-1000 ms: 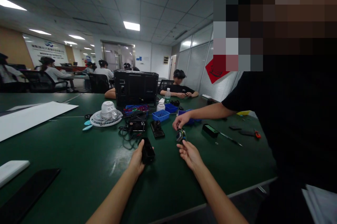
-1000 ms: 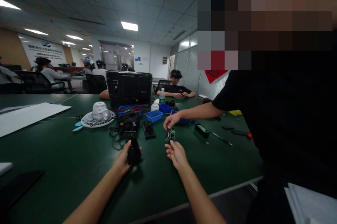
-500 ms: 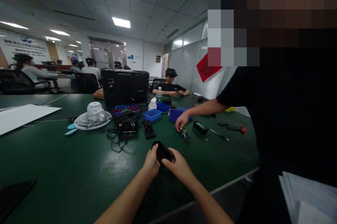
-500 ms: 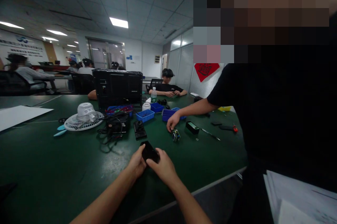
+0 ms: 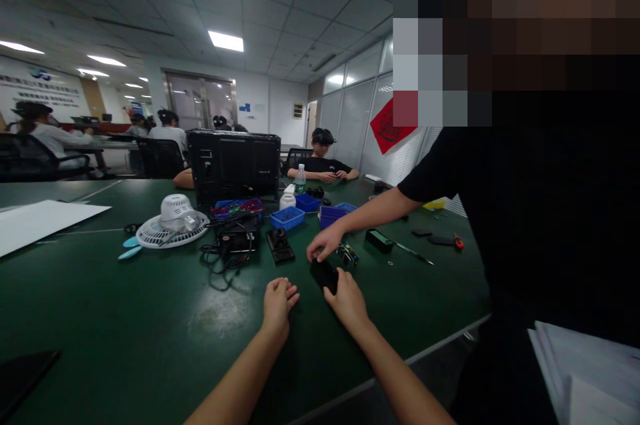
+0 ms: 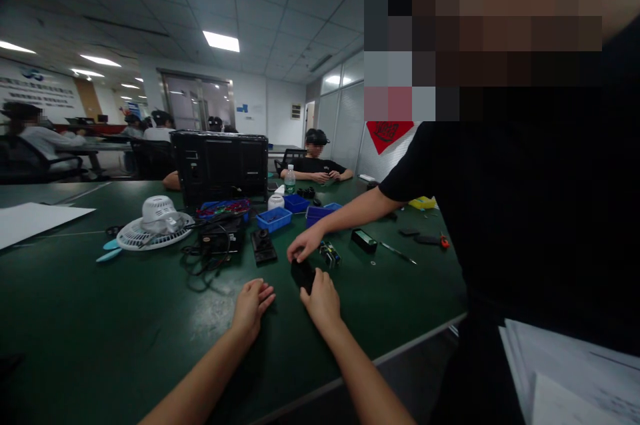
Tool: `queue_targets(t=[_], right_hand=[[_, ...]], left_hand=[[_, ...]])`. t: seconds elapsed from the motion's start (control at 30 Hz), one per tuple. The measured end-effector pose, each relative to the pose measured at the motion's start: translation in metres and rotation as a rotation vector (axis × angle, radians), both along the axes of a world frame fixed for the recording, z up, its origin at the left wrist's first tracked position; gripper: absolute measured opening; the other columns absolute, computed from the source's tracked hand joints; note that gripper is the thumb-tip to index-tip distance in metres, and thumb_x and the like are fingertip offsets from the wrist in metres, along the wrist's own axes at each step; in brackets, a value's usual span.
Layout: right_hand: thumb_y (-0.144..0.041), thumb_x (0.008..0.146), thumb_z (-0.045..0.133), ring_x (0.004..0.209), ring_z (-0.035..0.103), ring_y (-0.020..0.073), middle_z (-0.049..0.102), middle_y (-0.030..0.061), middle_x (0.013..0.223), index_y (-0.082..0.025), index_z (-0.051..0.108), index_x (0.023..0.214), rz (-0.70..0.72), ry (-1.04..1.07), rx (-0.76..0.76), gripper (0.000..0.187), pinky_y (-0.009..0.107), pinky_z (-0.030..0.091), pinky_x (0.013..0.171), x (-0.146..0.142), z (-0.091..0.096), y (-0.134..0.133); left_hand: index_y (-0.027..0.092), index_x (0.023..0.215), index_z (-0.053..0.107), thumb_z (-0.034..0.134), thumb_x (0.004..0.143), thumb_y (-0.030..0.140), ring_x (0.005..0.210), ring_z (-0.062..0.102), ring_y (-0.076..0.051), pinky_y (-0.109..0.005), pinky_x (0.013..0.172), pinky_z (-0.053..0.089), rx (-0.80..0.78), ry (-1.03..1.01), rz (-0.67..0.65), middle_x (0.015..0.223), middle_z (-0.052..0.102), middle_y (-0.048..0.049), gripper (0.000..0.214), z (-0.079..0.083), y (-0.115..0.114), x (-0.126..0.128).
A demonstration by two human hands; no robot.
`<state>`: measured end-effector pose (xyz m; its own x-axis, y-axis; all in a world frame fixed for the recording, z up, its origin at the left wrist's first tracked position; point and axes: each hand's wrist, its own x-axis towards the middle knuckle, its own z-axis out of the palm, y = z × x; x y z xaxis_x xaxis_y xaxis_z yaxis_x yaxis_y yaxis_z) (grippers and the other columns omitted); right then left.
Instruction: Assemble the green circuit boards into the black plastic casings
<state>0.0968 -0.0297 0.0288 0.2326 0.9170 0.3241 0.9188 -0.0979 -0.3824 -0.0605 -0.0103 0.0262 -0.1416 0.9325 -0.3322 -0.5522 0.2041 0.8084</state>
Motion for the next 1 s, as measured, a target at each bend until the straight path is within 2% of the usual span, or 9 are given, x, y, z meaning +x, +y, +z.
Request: queue_targets(t=[0.2, 0.37, 0.47, 0.53, 0.6, 0.7, 0.8, 1.0], right_hand=[[-0.032, 0.076, 0.052, 0.1, 0.053, 0.0266, 0.051, 0.0164, 0.112, -0.01, 0.042, 0.124, -0.039, -0.009, -0.007, 0.054, 0.033, 0.042, 0.081, 0.013, -0.006, 0.013], [-0.037, 0.076, 0.054, 0.097, 0.055, 0.0275, 0.049, 0.0165, 0.11, -0.009, 0.039, 0.125, -0.063, 0.016, -0.009, 0.058, 0.033, 0.043, 0.078, 0.022, 0.0, 0.021], [-0.047, 0.075, 0.054, 0.093, 0.056, 0.026, 0.048, 0.0156, 0.111, -0.011, 0.04, 0.121, -0.118, 0.004, 0.045, 0.06, 0.03, 0.044, 0.071, 0.022, 0.007, 0.007], [-0.051, 0.079, 0.046, 0.085, 0.058, 0.0223, 0.051, 0.0119, 0.106, -0.015, 0.047, 0.111, -0.148, -0.004, 0.072, 0.048, 0.027, 0.042, 0.063, 0.02, 0.008, -0.011], [-0.05, 0.084, 0.036, 0.07, 0.057, 0.0165, 0.056, 0.005, 0.089, -0.02, 0.053, 0.089, -0.117, 0.005, 0.016, 0.035, 0.024, 0.038, 0.055, 0.02, 0.006, -0.033], [-0.044, 0.086, 0.034, 0.059, 0.054, 0.0134, 0.056, 0.0007, 0.069, -0.021, 0.051, 0.067, -0.068, 0.015, -0.11, 0.034, 0.023, 0.033, 0.051, 0.024, 0.001, -0.059], [-0.04, 0.086, 0.035, 0.059, 0.054, 0.0135, 0.057, 0.0009, 0.066, -0.021, 0.05, 0.063, -0.089, 0.051, -0.143, 0.034, 0.023, 0.032, 0.05, 0.028, -0.001, -0.068], [-0.039, 0.085, 0.038, 0.056, 0.053, 0.0129, 0.058, 0.0008, 0.064, -0.021, 0.051, 0.062, -0.1, 0.107, -0.153, 0.031, 0.022, 0.031, 0.048, 0.028, 0.002, -0.066]], left_hand=[[0.017, 0.084, 0.047, 0.049, 0.081, 0.017, 0.058, 0.057, -0.008, -0.023, 0.057, 0.049, -0.007, 0.005, -0.001, 0.073, 0.053, -0.0006, 0.004, -0.003, -0.001, -0.004], [0.017, 0.083, 0.047, 0.05, 0.08, 0.018, 0.054, 0.055, -0.007, -0.022, 0.055, 0.048, -0.011, 0.006, -0.012, 0.071, 0.053, 0.0, 0.004, 0.001, -0.003, -0.005], [0.017, 0.083, 0.047, 0.049, 0.08, 0.019, 0.053, 0.054, -0.007, -0.021, 0.054, 0.047, -0.018, -0.014, -0.01, 0.07, 0.053, 0.0007, 0.004, 0.003, -0.004, -0.005], [0.018, 0.082, 0.046, 0.049, 0.081, 0.02, 0.052, 0.054, -0.006, -0.021, 0.053, 0.047, -0.028, -0.034, -0.001, 0.069, 0.053, 0.0013, 0.004, 0.003, -0.004, -0.006], [0.018, 0.082, 0.046, 0.048, 0.081, 0.02, 0.051, 0.054, -0.006, -0.021, 0.052, 0.046, -0.033, -0.045, 0.003, 0.068, 0.053, 0.0016, 0.003, 0.002, -0.004, -0.006], [0.018, 0.082, 0.047, 0.048, 0.081, 0.02, 0.05, 0.053, -0.006, -0.021, 0.052, 0.046, -0.031, -0.041, -0.005, 0.068, 0.053, 0.0014, 0.003, 0.0, -0.003, -0.006], [0.017, 0.083, 0.048, 0.049, 0.08, 0.021, 0.049, 0.053, -0.006, -0.021, 0.051, 0.046, -0.028, -0.032, -0.017, 0.067, 0.054, 0.0008, 0.004, 0.0, -0.002, -0.005], [0.017, 0.082, 0.049, 0.049, 0.08, 0.021, 0.047, 0.053, -0.006, -0.021, 0.05, 0.045, -0.041, -0.039, -0.025, 0.065, 0.054, 0.0011, 0.004, 0.001, -0.003, -0.005]])
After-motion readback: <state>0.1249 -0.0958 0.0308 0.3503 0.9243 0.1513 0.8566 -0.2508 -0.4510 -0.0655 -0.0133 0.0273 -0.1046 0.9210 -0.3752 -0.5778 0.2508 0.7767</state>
